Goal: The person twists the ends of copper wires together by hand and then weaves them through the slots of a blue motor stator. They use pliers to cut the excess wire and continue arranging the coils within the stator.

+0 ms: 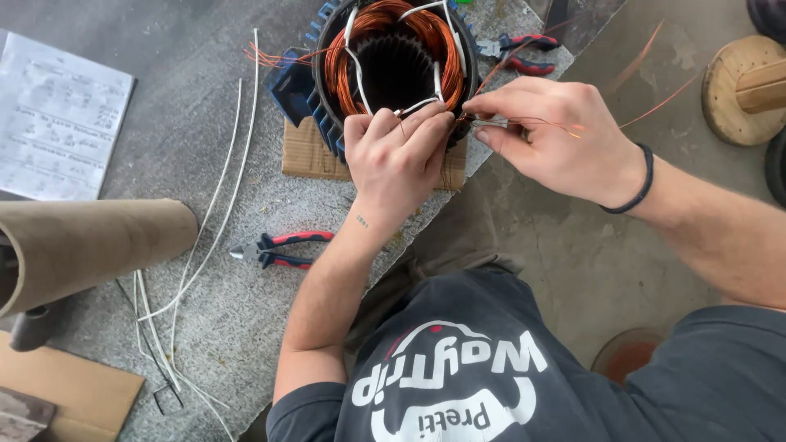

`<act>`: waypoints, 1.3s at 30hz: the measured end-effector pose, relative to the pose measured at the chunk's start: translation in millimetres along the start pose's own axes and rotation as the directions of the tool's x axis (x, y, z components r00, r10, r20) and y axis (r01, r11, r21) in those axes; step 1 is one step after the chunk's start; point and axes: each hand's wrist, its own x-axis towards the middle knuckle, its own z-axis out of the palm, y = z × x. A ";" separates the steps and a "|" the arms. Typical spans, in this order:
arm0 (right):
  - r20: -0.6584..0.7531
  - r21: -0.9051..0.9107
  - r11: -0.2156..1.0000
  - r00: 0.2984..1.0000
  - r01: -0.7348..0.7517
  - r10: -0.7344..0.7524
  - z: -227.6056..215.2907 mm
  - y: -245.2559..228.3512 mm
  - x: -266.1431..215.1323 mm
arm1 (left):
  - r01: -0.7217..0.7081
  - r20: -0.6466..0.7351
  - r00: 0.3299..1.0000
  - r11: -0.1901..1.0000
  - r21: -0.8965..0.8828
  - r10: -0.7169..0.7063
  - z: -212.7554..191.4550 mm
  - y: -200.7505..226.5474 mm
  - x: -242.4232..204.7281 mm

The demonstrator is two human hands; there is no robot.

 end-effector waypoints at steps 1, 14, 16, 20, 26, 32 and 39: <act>-0.010 -0.005 1.000 1.000 -0.011 0.011 3.5 1.7 -0.2 | -0.012 0.003 1.000 1.000 -0.010 0.012 -0.1 -0.2 0.1; 0.121 0.528 0.809 0.966 -0.258 0.229 30.9 33.6 7.5 | 0.008 -0.010 1.000 1.000 0.017 -0.008 -0.9 -0.7 -0.5; 0.121 0.517 0.825 0.973 -0.229 0.194 33.6 40.0 7.6 | 0.011 -0.014 1.000 1.000 0.029 -0.011 -0.5 -1.4 -0.2; -0.066 0.309 0.938 0.987 0.159 -0.146 32.8 53.3 11.9 | 0.001 0.010 1.000 1.000 0.024 -0.001 -0.7 -1.5 0.7; -0.063 0.274 0.855 0.895 0.440 -0.441 34.7 81.7 29.2 | 0.020 0.026 0.999 1.000 0.016 -0.021 -1.5 1.2 3.2; 0.030 0.577 0.771 0.936 0.270 -0.350 43.0 95.7 34.6 | 0.053 0.046 0.997 0.998 0.033 -0.055 -1.2 4.4 3.9; 0.007 0.079 0.455 0.456 0.887 -0.890 6.5 88.3 73.6 | 0.058 0.035 0.998 0.998 0.035 -0.060 1.9 5.6 3.4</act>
